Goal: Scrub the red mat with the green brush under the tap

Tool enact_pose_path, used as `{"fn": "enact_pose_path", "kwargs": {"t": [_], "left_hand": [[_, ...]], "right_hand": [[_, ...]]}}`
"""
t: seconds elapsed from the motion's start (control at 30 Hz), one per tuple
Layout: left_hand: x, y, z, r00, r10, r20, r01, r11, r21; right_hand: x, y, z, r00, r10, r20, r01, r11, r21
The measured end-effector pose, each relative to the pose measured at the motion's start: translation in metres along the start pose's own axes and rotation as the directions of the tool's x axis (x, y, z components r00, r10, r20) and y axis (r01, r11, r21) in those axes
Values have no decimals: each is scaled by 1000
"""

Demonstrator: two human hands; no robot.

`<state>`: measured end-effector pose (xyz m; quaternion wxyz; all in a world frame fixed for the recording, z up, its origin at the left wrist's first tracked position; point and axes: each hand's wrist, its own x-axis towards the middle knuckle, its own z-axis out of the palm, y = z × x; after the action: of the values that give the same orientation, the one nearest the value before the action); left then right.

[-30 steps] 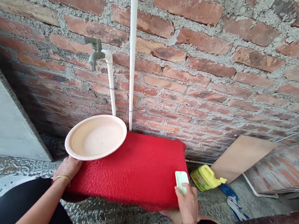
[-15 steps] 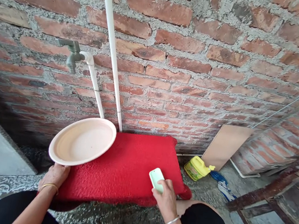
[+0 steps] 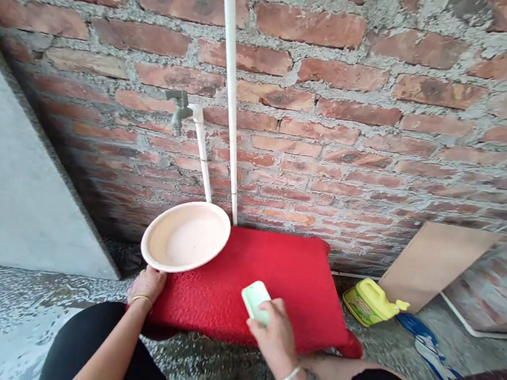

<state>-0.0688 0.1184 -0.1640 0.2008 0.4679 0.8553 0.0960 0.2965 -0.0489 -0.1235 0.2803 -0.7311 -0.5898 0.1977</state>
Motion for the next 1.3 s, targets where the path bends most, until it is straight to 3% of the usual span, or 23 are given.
{"fn": "enact_pose_path", "kwargs": {"t": [0.13, 0.27, 0.37, 0.57, 0.67, 0.77, 0.93, 1.0, 1.1, 1.3], "left_hand": [[0, -3, 1, 999, 34, -3, -34, 999, 7], [1, -4, 2, 999, 29, 33, -30, 999, 22], [-1, -2, 4, 1000, 15, 12, -15, 1000, 17], [-6, -2, 6, 1000, 15, 16, -16, 1000, 6], [-6, -2, 8, 1000, 17, 4, -17, 1000, -3], [-7, -1, 7, 1000, 11, 5, -11, 1000, -11], [-10, 2, 1, 1000, 14, 11, -14, 1000, 17], [-10, 3, 0, 1000, 15, 8, -15, 999, 31], [-11, 3, 1, 1000, 4, 11, -4, 999, 36], [-14, 6, -2, 999, -6, 32, 5, 1000, 25]], "right_hand": [[-2, -84, 70, 948, -233, 214, 251, 966, -56], [-5, -116, 100, 893, -289, 344, 350, 928, -128], [-7, -94, 87, 908, -264, 326, 339, 920, -199], [-7, 24, 13, 996, -76, 49, 86, 963, -257], [-2, 54, -7, 999, -32, -21, 27, 975, -220], [7, 28, 9, 997, -78, 17, 80, 981, -178], [28, -69, 80, 949, -262, 174, 291, 942, -167], [36, -92, 99, 926, -305, 223, 346, 921, -176], [48, -88, 98, 925, -295, 240, 349, 909, -228], [71, -30, 50, 992, -85, 97, 112, 940, -322]]}}
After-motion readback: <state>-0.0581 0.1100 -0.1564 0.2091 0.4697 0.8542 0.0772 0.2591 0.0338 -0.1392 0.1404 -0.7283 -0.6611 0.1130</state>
